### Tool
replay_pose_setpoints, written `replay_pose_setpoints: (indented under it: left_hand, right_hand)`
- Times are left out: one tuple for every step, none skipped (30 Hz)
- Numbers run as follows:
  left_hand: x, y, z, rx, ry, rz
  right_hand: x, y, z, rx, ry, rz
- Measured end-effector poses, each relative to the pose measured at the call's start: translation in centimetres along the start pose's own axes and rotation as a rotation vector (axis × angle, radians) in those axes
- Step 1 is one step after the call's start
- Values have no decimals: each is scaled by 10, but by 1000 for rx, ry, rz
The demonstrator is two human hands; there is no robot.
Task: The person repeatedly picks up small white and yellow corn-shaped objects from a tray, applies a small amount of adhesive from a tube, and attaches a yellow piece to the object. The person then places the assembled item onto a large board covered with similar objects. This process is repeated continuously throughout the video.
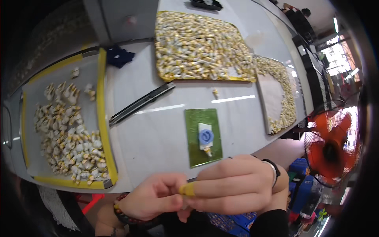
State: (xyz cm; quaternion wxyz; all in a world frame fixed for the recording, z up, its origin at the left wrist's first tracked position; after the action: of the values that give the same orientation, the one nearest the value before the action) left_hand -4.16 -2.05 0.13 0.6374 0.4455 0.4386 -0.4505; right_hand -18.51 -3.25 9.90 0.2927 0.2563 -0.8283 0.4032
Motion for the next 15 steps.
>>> replay_pose_setpoints:
  left_hand:
    - [0,1,1,-33,-37,38]
    - [-1,5,4,-83,-62,71]
    - [-2,8,7,-135,-85,105]
    - [0,11,9,-187,-107,139]
    - [6,12,9,-231,-130,89]
    - [5,13,10,-251,-162,87]
    - [4,15,12,-277,-197,90]
    - [5,17,13,-307,-234,99]
    - [7,18,12,-301,-225,98]
    - [7,17,11,-288,-213,85]
    - [7,16,10,-270,-201,69]
    - [7,16,9,-258,-202,61]
    - [7,17,8,-249,-201,55]
    - [8,17,7,-247,-200,56]
    - [9,18,8,-250,-196,49]
  right_hand:
    - [4,0,-2,-47,17,-9]
    - [10,3,-1,-85,25,54]
    - [18,8,1,-121,33,117]
    - [32,18,5,-222,139,243]
    - [45,31,7,-343,234,365]
    - [73,49,13,-457,413,494]
    - [98,68,21,-585,561,617]
    - [122,83,41,-737,641,518]
    - [140,104,66,-921,653,397]
    - [155,132,86,-1109,671,269]
    - [170,165,102,-1129,764,110]
    - [179,196,115,-1140,848,-54]
    - [186,218,118,-1155,879,-87]
    - [187,224,122,-1162,904,-122]
    - [190,230,125,-1171,930,-156]
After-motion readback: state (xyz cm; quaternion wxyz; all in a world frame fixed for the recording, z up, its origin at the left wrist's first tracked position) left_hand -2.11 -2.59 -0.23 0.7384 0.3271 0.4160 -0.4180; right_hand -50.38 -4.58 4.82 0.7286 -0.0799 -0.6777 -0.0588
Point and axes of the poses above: each hand's wrist, its own y-axis away from the middle knuckle, its own x-axis out of the back of the hand, z = x × y, the point moved 4 cm from there along -y, towards the middle knuckle, and after that the axes turned 3 degrees about x, right-handed, at the moved point
